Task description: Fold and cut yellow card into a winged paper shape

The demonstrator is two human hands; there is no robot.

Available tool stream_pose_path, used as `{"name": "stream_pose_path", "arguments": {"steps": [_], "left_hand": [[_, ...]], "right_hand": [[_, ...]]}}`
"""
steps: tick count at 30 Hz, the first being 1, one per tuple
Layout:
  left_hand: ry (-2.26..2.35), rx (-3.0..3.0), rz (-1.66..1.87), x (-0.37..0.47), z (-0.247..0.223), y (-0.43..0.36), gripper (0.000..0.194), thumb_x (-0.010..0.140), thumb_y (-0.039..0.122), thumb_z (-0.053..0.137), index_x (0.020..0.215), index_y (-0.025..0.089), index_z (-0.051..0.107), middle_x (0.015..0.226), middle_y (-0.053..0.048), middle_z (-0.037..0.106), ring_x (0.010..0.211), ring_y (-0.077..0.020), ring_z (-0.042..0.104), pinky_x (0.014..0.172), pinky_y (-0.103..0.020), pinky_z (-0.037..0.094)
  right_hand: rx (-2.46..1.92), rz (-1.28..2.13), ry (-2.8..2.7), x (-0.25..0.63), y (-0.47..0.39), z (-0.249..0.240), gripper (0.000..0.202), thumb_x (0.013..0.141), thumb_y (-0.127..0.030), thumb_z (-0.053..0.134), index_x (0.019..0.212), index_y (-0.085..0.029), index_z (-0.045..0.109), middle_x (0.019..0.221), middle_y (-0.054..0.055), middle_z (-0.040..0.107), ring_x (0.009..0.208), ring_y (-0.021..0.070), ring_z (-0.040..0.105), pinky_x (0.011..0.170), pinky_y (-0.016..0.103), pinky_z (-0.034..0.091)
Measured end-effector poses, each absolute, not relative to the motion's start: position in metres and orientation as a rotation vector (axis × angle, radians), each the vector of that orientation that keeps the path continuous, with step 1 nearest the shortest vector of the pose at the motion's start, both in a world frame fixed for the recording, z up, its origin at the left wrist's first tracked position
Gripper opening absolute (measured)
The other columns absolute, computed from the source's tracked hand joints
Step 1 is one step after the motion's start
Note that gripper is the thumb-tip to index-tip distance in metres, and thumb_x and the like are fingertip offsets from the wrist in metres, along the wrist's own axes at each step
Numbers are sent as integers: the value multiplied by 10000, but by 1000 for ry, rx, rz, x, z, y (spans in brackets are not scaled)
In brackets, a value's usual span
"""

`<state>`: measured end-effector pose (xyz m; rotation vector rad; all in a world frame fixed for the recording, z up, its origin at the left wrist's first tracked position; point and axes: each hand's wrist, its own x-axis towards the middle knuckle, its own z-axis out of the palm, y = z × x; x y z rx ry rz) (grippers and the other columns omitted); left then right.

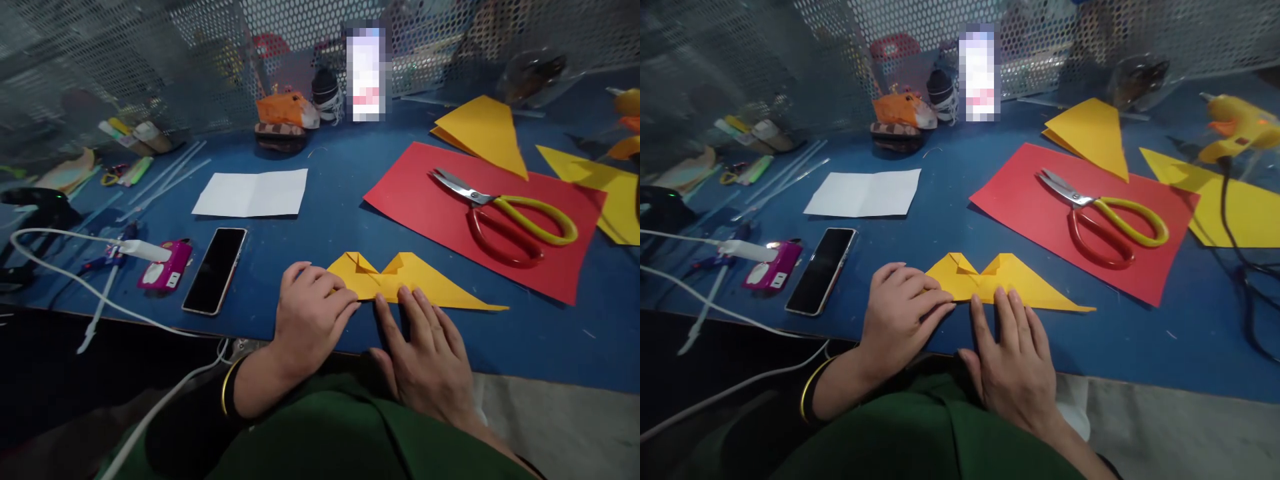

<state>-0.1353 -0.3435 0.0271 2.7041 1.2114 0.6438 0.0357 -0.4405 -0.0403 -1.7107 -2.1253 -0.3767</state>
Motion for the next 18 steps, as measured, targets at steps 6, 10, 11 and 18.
{"name": "stream_pose_path", "arguments": {"steps": [6,10,11,18], "left_hand": [[1208,2659,668,-131,21,-341,178,956,253,624,802,228,709,830,23,722,872,-176,611,910,-398,370],[1238,2578,611,-129,20,-336,212,960,250,605,770,215,692,830,10,714,883,-180,606,903,-402,380],[1241,2554,575,-129,21,-334,214,958,250,605,763,211,685,827,8,709,877,-181,602,895,-401,383],[1304,2423,346,-124,29,-323,194,864,245,696,687,194,633,787,2,678,829,-200,570,790,-391,393]], "right_hand": [[-1723,-324,-2093,36,-442,-43,679,963,-495,479,1545,-159,385,1489,241,494,1389,394,456,1039,523,434],[-1729,-315,-2077,34,-441,-42,679,960,-497,486,1549,-177,379,1469,216,527,1384,387,463,1028,529,444],[-1732,-313,-2077,34,-441,-42,684,958,-499,488,1551,-179,374,1465,213,533,1380,387,468,1025,533,446],[-1741,-307,-2076,34,-441,-38,654,954,-459,504,1523,-152,412,1459,265,516,1341,415,501,1022,576,431]]}}
